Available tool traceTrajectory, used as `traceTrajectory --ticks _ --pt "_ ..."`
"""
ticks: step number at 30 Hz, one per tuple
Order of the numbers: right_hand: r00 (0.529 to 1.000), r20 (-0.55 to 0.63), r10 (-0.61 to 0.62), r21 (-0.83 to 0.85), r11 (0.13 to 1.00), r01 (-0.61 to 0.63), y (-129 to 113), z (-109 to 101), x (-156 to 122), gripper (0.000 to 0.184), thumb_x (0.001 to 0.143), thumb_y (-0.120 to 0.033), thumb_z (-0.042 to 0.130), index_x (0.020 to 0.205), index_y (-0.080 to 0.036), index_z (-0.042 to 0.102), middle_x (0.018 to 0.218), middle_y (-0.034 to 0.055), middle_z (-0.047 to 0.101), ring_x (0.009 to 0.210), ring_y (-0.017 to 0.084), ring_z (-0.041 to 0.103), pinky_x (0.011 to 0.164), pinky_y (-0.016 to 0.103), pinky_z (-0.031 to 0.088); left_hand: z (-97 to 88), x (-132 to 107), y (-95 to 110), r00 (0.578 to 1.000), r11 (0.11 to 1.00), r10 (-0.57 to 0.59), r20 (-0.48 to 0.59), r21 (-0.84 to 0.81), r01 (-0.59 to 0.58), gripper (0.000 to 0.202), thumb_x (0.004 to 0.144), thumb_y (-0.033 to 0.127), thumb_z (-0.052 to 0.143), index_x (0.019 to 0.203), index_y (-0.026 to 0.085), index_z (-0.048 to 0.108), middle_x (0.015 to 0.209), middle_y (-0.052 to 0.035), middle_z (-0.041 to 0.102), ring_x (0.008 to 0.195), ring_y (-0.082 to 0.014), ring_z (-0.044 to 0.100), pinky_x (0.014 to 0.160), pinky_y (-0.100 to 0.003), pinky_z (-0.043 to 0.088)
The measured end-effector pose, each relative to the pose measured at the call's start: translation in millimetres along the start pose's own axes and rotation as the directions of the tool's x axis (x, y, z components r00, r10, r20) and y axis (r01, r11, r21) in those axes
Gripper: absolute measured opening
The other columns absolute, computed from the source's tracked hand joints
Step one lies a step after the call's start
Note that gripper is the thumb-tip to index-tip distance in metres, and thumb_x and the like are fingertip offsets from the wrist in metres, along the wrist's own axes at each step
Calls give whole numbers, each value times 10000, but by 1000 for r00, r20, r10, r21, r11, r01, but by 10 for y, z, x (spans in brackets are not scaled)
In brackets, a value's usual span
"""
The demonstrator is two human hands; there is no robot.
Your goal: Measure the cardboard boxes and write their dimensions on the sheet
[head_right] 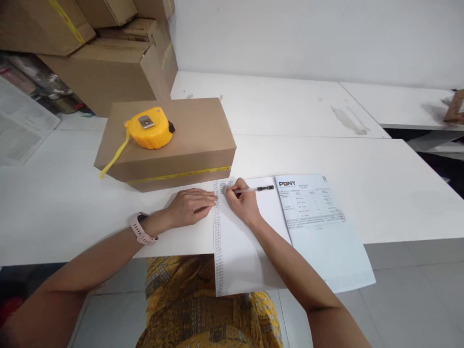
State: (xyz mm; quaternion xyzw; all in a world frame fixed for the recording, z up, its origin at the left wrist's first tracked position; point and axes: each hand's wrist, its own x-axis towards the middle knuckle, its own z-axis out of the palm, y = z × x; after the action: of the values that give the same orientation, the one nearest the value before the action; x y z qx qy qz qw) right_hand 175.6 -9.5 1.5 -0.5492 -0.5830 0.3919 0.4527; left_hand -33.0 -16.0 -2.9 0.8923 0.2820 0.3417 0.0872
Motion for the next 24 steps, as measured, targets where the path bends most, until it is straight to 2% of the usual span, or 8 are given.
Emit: traceTrajectory --ticks 24 --pt "1000 -28 -5 -8 1000 4 -5 0 0 282 783 -309 626 642 -241 392 590 -67 395 556 101 359 523 253 291 -1 7 10 1000 1000 -5 4 4 5 203 930 148 567 929 185 767 994 -38 807 1006 -195 765 925 -360 618"
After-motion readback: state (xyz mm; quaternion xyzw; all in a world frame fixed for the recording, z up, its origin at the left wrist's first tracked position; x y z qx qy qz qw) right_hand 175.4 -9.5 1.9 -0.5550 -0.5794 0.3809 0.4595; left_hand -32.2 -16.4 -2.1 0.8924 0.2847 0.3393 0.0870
